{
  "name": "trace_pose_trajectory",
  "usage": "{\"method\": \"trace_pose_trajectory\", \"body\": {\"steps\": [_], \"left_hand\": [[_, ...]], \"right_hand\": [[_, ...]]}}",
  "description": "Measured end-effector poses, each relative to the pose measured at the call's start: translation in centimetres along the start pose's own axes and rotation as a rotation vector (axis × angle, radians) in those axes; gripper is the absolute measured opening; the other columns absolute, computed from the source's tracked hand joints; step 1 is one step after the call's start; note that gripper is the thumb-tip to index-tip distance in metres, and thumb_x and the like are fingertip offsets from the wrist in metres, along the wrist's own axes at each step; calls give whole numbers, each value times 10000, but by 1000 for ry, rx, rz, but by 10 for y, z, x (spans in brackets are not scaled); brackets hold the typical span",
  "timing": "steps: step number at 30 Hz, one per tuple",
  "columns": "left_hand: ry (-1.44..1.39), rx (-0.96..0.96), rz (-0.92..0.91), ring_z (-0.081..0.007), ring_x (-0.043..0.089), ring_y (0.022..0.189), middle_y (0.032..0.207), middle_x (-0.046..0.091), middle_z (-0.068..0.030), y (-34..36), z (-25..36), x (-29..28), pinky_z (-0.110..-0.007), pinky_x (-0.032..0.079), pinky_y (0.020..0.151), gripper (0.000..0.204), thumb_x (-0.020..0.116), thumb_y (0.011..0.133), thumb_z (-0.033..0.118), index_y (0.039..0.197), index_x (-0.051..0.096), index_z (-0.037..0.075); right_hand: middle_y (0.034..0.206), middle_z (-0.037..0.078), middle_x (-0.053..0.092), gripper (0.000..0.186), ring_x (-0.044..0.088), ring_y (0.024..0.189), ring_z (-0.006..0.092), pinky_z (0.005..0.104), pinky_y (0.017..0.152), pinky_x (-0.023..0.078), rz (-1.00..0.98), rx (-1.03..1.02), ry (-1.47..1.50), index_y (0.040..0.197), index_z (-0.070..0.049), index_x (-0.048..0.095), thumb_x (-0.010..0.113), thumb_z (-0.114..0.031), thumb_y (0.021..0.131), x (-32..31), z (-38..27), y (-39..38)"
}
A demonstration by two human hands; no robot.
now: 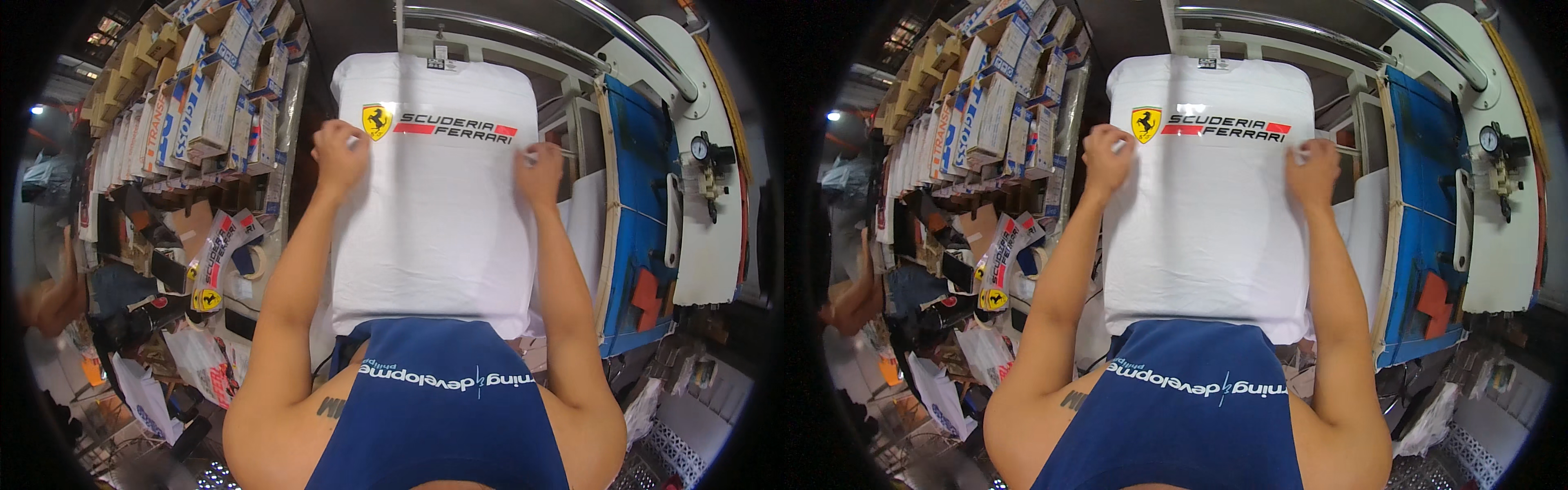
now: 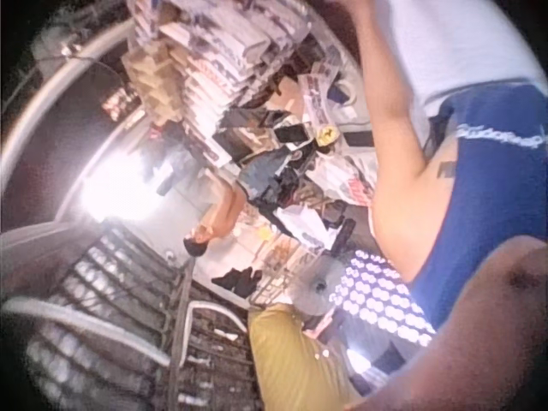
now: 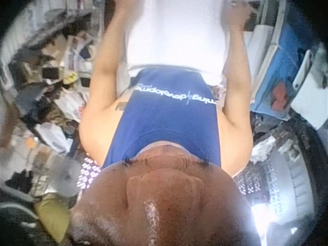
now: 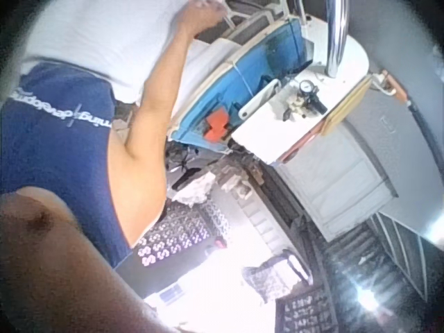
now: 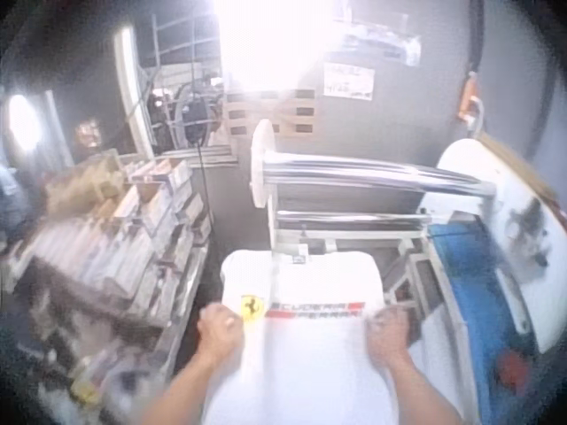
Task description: The person places white t-shirts onto a heat press, aligns printed transfer sheets with Ferrari graphics, and operates the press to apply the designs. They handle multiple shirts and transfers, smoothing each sheet before pressing and stacking finished shirts.
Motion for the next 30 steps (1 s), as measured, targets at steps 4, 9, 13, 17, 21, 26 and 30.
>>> {"method": "trace_pose_trajectory", "body": {"steps": [4, 9, 13, 17, 21, 26, 30], "left_hand": [[-337, -732, -135, -392, 566, 1221, 1286, 650, -198, 16, -85, -7, -488, 434, 1036, 677, 459, 1016, 629, 1059, 709, 2], [-1541, -941, -637, -302, 498, 1392, 1498, 529, -194, -9, -98, 55, -416, 371, 1178, 1045, 401, 921, 813, 1490, 432, -64], [-1826, -533, -131, -301, 601, 1259, 1352, 636, -177, 25, -139, 58, -420, 452, 1107, 746, 592, 977, 572, 1355, 564, -71], [-1736, -575, 70, -274, 665, 1135, 1220, 703, -145, 38, -177, 55, -400, 495, 1044, 380, 661, 974, 218, 1239, 636, -53], [-1615, -581, 173, -280, 666, 1138, 1196, 717, -153, 41, -193, 49, -415, 483, 1061, 330, 621, 963, 173, 1199, 665, -53], [-1525, -607, 132, -303, 635, 1215, 1261, 688, -203, 50, -214, 50, -429, 455, 1103, 376, 509, 990, 146, 1252, 632, -93], [-1636, -541, 124, -305, 626, 1229, 1268, 685, -202, 53, -227, 51, -429, 426, 1121, 384, 551, 985, 179, 1228, 635, -106]], "right_hand": [[1401, 197, 614, 781, 657, 1199, 322, 479, 974, 524, -371, 938, 531, 1352, -1, 613, 492, -678, 982, 30, 79, -3], [1475, 192, 549, 1014, 575, 1308, 311, 437, 1089, 470, -713, 813, 1529, 1496, 34, 443, 502, -789, 908, 70, 76, -20], [1524, 197, 498, 1028, 512, 1371, 335, 437, 1142, 417, -703, 884, 1848, 1526, 26, 403, 517, -782, 901, 85, 92, -17], [1482, 191, 536, 859, 512, 1366, 341, 445, 1158, 398, -489, 713, 1998, 1491, 10, 448, 574, -637, 940, 93, 128, 2], [1401, 177, 594, 642, 534, 1339, 332, 452, 1163, 397, -185, 742, 1963, 1420, 4, 516, 612, -449, 975, 108, 171, 33], [1276, 113, 669, 441, 606, 1201, 256, 369, 1129, 428, 158, 753, 1681, 1239, 1, 653, 796, -121, 840, 108, 190, 66], [1290, 166, 646, 442, 590, 1240, 326, 470, 1107, 465, 89, 717, 1750, 1279, 38, 588, 701, -114, 880, 81, 158, 59]]}}
Point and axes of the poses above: each hand's wrist, its own y-axis towards the middle knuckle, its own x-axis out of the palm, z = x × y, the point moved 5 cm from there along y, towards the middle knuckle
